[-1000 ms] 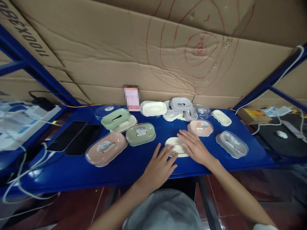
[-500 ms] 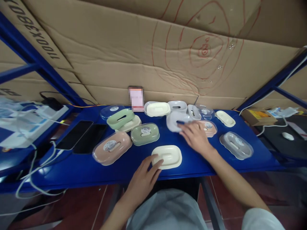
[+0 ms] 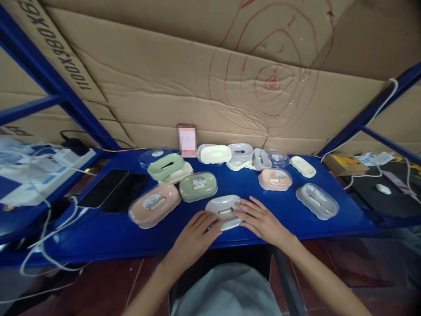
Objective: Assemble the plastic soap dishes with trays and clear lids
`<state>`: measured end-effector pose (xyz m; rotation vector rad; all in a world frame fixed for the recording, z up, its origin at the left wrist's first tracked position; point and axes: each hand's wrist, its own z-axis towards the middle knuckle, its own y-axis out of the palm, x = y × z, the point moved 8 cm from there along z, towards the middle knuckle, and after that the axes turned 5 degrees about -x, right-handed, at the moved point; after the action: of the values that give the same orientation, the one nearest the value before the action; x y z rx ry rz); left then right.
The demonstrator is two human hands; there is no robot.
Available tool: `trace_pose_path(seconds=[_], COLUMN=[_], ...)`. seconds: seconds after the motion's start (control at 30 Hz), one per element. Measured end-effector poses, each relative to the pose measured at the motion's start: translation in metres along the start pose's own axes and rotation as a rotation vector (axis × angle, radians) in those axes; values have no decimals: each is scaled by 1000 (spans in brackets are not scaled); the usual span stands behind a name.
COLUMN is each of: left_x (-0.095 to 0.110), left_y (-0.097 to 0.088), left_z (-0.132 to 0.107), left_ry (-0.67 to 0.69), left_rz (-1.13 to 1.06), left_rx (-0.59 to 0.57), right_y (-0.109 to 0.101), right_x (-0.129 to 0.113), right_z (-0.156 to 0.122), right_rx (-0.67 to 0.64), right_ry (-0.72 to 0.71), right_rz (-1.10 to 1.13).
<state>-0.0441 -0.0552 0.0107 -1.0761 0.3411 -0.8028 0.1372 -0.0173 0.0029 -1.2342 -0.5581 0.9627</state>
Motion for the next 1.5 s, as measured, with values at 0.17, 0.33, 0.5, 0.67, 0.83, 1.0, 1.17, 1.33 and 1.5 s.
trace_pose_path(seconds=[0.17,0.33,0.5,0.67,0.83,1.0,1.17,1.33,1.5], left_x=[-1,-7,-13,-16,-18,-18,-19,-18,-16], left_y=[6,9,14,17,17,19,20,18,14], left_z=[-4,-2,-6,-8,-7,-8,-9,-8,-13], left_ry=[-15,-94,-202,-251,-261,-260,-261,-233,-229], left_rz=[-55,-57,-53,-67,-88,-86,-88,-85,-81], left_rx=[-37,-30,-90,-113,-105,-121,-117,-88,-5], right_y=[-7,-37,-11,-14,-44,-65,-72,-80,-92], right_x=[10,76,146,183,225,275,291,283,240], right_z=[2,90,170,141,69,17,9,13,18], right_rx=[-5,149,-74,-60,7,75,105,181,328], right_ry=[-17,133,301,478,727,991,868,705,624], right_rz=[55,-7,-193,-236,-281,-252,-174,-103,-140])
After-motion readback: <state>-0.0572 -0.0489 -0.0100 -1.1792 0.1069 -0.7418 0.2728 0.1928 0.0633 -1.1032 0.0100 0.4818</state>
